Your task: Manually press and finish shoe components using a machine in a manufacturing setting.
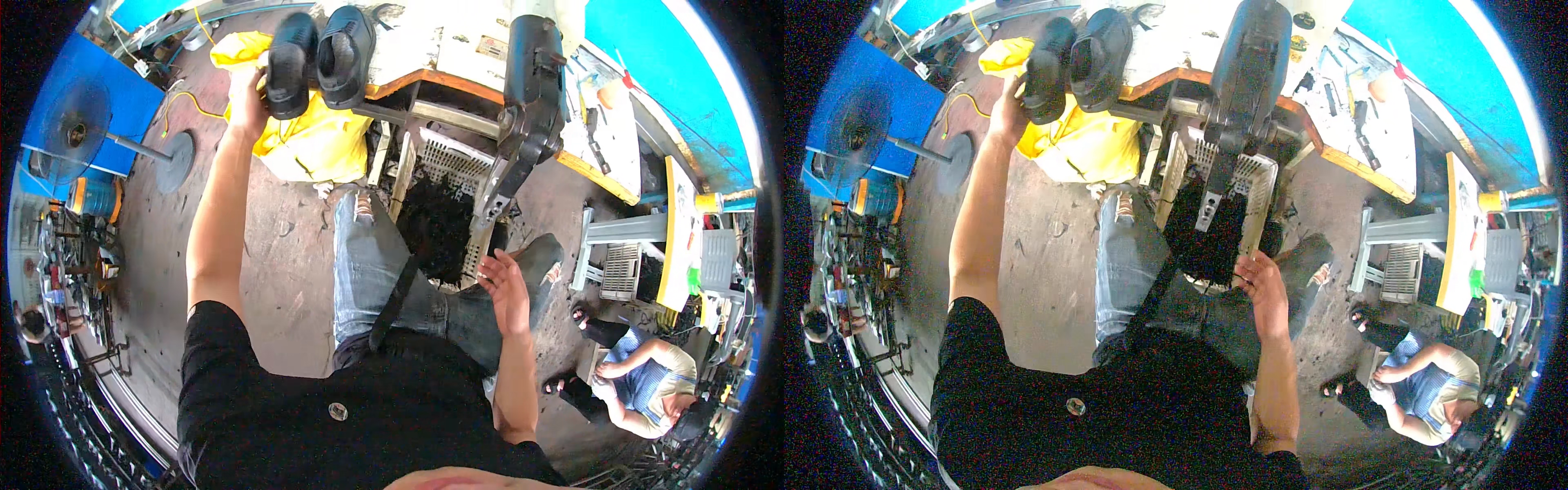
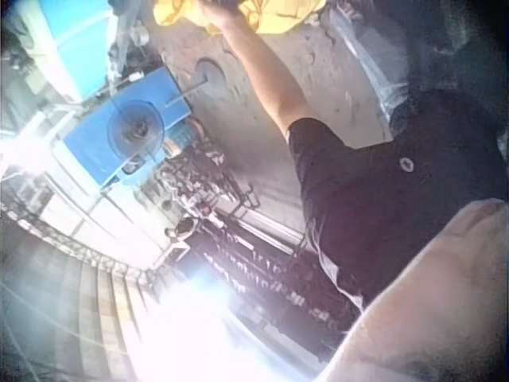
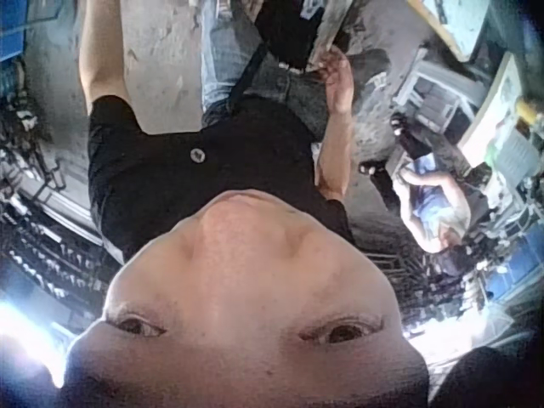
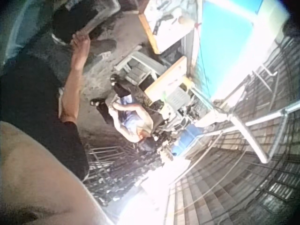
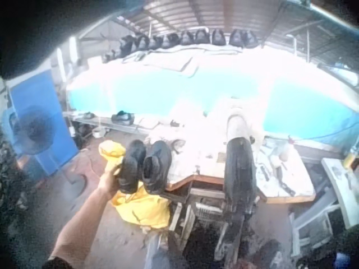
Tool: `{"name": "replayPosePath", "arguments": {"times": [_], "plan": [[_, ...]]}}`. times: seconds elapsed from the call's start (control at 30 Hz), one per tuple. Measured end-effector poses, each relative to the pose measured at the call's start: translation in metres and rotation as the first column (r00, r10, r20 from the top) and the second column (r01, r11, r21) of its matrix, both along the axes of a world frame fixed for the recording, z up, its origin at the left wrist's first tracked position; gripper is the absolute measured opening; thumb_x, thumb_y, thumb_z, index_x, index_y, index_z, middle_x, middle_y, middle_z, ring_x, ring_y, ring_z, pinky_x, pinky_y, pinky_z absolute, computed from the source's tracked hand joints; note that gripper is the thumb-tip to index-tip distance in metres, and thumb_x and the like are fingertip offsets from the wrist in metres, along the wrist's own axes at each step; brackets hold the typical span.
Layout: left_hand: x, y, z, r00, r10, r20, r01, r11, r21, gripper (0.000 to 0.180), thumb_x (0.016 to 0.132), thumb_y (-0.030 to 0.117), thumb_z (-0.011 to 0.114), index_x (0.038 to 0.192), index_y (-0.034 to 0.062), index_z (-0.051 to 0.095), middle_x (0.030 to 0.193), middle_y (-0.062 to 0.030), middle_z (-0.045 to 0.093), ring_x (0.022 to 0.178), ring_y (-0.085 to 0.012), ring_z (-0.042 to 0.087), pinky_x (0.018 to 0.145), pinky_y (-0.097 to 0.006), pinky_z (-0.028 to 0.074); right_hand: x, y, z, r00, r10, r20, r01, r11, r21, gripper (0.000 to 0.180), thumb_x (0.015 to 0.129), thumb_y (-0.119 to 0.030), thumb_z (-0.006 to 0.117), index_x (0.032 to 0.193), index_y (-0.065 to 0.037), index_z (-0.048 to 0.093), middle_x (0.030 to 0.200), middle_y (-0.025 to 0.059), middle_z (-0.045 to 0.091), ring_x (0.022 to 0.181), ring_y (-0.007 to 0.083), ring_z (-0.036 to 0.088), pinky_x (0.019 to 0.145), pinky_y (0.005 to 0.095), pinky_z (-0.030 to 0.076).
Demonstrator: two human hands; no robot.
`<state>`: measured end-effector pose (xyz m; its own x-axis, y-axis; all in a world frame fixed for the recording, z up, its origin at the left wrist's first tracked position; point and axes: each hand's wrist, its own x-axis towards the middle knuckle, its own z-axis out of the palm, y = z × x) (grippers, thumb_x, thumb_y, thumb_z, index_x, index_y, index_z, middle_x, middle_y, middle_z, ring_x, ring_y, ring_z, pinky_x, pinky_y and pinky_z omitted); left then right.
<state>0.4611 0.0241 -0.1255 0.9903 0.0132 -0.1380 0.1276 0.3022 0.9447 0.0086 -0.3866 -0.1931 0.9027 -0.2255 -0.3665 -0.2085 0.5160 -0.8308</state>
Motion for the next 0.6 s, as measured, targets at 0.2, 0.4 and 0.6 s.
{"name": "replayPosePath", "arguments": {"times": [0.2, 0.4, 0.6], "plan": [[0.009, -0.029, 0.004, 0.815, -0.156, 0.559, -0.463, 0.404, 0.789, 0.053, 0.093, 0.039, 0.067, 0.128, -0.0004, 0.062, 0.12, -0.0218, 0.065, 0.112, -0.0366, 0.062, 0.1, -0.042, 0.046, 0.016, -0.003, -0.016, 0.995, 0.04, -0.093, -0.049, 0.994, -0.096, 0.054, 0.105, -0.045, 0.045, 0.142, -0.006, 0.046, 0.131, 0.0108, 0.059, 0.118, 0.0223, 0.058, 0.101, 0.0385, 0.046], [-0.037, -0.092, 0.092, 0.87, -0.202, 0.45, -0.417, 0.188, 0.889, 0.04, 0.09, 0.045, 0.068, 0.089, 0.0052, 0.07, 0.075, -0.0183, 0.069, 0.064, -0.0318, 0.068, 0.06, -0.045, 0.054, 0.05, -0.029, -0.067, 0.972, 0.16, -0.171, -0.204, 0.937, -0.284, 0.048, 0.103, -0.034, 0.051, 0.143, -0.008, 0.046, 0.134, 0.0126, 0.059, 0.121, 0.0241, 0.059, 0.103, 0.0375, 0.045], [-0.032, -0.099, 0.071, 0.945, -0.268, 0.186, -0.123, 0.236, 0.964, 0.044, 0.08, 0.036, 0.069, 0.103, -0.001, 0.069, 0.095, -0.022, 0.071, 0.091, -0.0392, 0.069, 0.084, -0.045, 0.056, 0.078, -0.063, -0.101, 0.899, 0.274, -0.341, -0.35, 0.919, -0.184, 0.056, 0.101, -0.048, 0.05, 0.145, -0.013, 0.046, 0.138, 0.0139, 0.056, 0.12, 0.0259, 0.057, 0.102, 0.0389, 0.042]]}}
